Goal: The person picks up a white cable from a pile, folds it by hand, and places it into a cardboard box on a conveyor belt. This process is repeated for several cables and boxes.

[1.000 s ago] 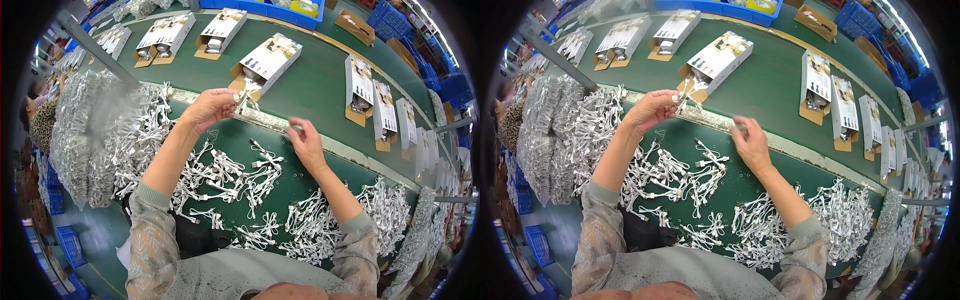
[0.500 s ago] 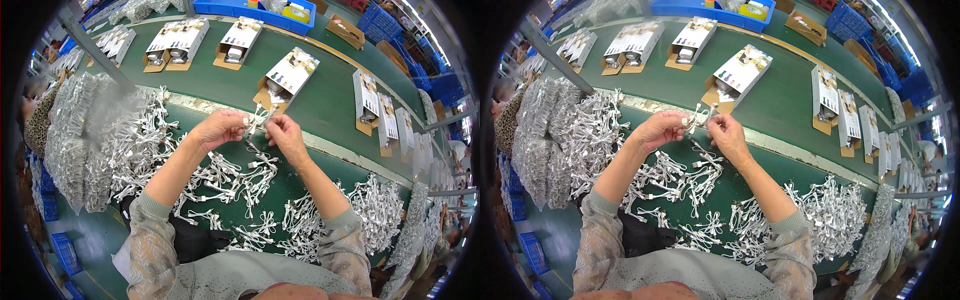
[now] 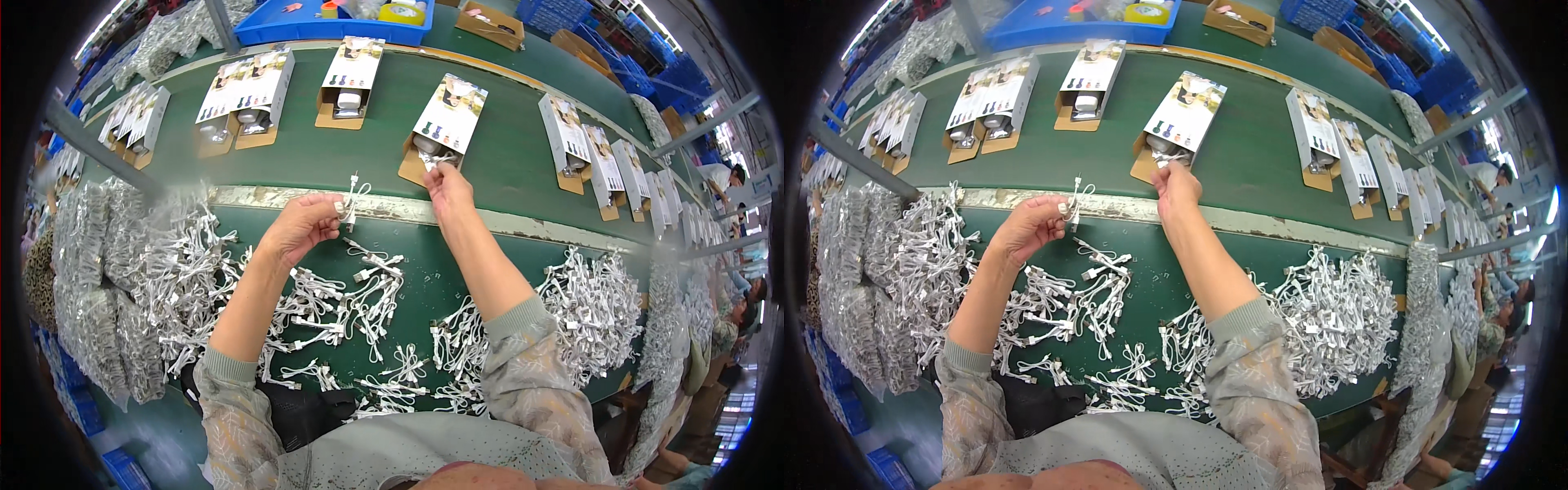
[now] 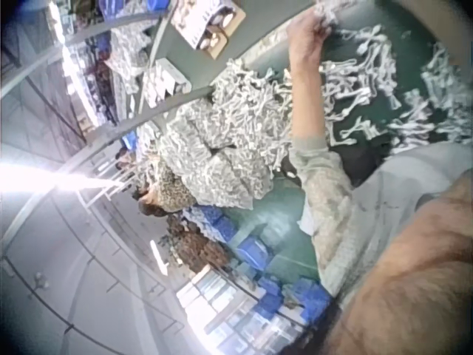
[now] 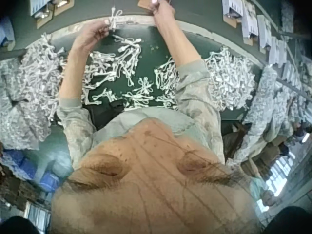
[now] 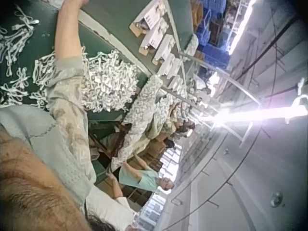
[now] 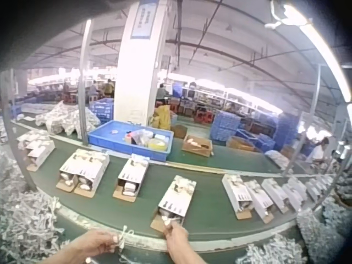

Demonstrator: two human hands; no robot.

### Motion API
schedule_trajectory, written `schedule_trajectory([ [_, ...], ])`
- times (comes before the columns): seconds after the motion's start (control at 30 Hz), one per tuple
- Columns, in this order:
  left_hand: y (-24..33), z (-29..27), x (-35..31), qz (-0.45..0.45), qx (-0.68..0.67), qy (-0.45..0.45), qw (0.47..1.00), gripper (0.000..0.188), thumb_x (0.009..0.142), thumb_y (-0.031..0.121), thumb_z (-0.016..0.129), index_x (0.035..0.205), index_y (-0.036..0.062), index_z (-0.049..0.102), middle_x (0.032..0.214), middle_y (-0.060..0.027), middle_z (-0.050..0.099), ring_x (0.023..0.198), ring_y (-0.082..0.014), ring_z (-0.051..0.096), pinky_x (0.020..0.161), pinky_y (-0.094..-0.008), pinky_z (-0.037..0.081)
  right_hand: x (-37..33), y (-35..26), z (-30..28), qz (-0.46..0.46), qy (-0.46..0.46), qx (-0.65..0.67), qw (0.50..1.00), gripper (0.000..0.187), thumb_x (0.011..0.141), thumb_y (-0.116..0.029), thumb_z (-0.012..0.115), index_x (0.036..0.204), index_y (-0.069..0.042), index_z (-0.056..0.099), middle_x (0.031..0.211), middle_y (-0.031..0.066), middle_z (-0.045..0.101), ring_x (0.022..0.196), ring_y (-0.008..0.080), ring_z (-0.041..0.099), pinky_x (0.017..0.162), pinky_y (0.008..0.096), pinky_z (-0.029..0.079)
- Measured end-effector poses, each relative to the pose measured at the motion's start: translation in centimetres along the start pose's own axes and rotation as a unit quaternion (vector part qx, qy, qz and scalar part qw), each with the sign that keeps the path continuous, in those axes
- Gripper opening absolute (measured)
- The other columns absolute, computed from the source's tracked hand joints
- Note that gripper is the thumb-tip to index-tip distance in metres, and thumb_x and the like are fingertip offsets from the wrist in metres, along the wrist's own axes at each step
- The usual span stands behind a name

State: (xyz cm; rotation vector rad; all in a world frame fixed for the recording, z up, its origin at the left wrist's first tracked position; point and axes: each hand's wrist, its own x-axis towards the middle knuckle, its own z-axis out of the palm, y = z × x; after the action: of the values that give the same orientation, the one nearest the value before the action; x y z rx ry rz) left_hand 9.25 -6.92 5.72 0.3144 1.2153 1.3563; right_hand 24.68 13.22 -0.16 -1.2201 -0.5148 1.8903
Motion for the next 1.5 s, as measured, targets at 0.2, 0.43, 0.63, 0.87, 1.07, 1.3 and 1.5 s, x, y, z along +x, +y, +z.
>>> schedule_trajectory([
  [0.2, -0.6, 1.0, 1.8, 0.0, 0.044, 0.031, 0.999, 0.013, 0.083, 0.012, 0.066, 0.093, 0.0035, 0.064, 0.074, 0.0022, 0.058, 0.064, -0.0057, 0.053, 0.061, -0.0205, 0.046, 4.7, -2.9, -1.4, -0.058, 0.109, 0.273, 0.954, 0.02, 0.086, 0.005, 0.055, 0.105, 0.005, 0.051, 0.102, 0.0129, 0.055, 0.085, 0.0208, 0.06, 0.068, 0.0263, 0.057],
  [0.43, 1.5, 4.2, 10.9, 0.08, 0.036, 0.062, 0.994, 0.007, 0.078, 0.003, 0.06, 0.071, 0.0026, 0.06, 0.066, -0.0006, 0.053, 0.055, -0.0093, 0.048, 0.051, -0.0229, 0.041, -1.1, -3.4, -6.8, -0.018, -0.009, -0.05, 0.999, 0.013, 0.088, -0.006, 0.057, 0.1, -0.001, 0.053, 0.091, 0.0064, 0.058, 0.08, 0.0148, 0.058, 0.075, 0.0287, 0.052],
  [0.63, 2.3, 7.3, 18.4, 0.132, 0.017, 0.233, 0.963, 0.013, 0.07, 0.001, 0.064, 0.06, 0.0024, 0.056, 0.062, -0.0047, 0.057, 0.054, -0.0132, 0.054, 0.048, -0.0246, 0.047, -10.0, -2.9, -6.9, -0.129, -0.284, -0.494, 0.812, 0.025, 0.088, -0.014, 0.062, 0.109, -0.003, 0.058, 0.094, 0.0038, 0.06, 0.083, 0.0127, 0.058, 0.07, 0.0251, 0.05],
  [0.87, 1.1, 9.1, 23.1, 0.067, -0.124, 0.256, 0.956, 0.009, 0.071, -0.009, 0.06, 0.069, -0.0022, 0.055, 0.067, -0.0125, 0.058, 0.054, -0.0184, 0.058, 0.041, -0.0282, 0.047, -12.0, -0.4, -6.5, -0.245, -0.447, -0.612, 0.604, 0.033, 0.078, -0.009, 0.067, 0.108, -0.003, 0.054, 0.097, 0.0146, 0.055, 0.092, 0.0332, 0.056, 0.079, 0.0411, 0.047],
  [1.07, 1.3, 9.8, 20.2, 0.167, 0.085, 0.112, 0.976, 0.025, 0.07, 0.002, 0.067, 0.093, -0.0063, 0.065, 0.079, -0.0115, 0.062, 0.073, -0.0184, 0.061, 0.061, -0.0302, 0.051, -11.0, -0.8, -6.1, -0.292, -0.414, -0.61, 0.61, 0.018, 0.077, -0.013, 0.071, 0.09, -0.002, 0.067, 0.08, 0.013, 0.065, 0.072, 0.027, 0.064, 0.065, 0.0342, 0.051],
  [1.3, 0.0, 2.6, 4.5, 0.231, 0.507, -0.019, 0.83, 0.027, 0.078, 0.013, 0.061, 0.101, -0.0002, 0.065, 0.095, -0.0165, 0.067, 0.092, -0.0282, 0.063, 0.084, -0.0367, 0.049, -11.5, -2.9, -4.9, -0.156, -0.336, -0.627, 0.685, 0.019, 0.079, -0.018, 0.067, 0.088, -0.001, 0.066, 0.079, 0.0123, 0.065, 0.069, 0.0247, 0.063, 0.066, 0.0339, 0.051],
  [1.5, -3.4, 0.5, -2.2, 0.221, 0.668, -0.032, 0.71, 0.026, 0.077, 0.012, 0.067, 0.101, 0.0048, 0.061, 0.098, -0.0126, 0.059, 0.093, -0.0302, 0.058, 0.081, -0.039, 0.047, -12.3, -0.8, -5.4, -0.248, -0.388, -0.646, 0.609, 0.018, 0.08, -0.017, 0.066, 0.093, -0.004, 0.065, 0.086, 0.012, 0.063, 0.073, 0.0279, 0.063, 0.066, 0.0363, 0.05],
])
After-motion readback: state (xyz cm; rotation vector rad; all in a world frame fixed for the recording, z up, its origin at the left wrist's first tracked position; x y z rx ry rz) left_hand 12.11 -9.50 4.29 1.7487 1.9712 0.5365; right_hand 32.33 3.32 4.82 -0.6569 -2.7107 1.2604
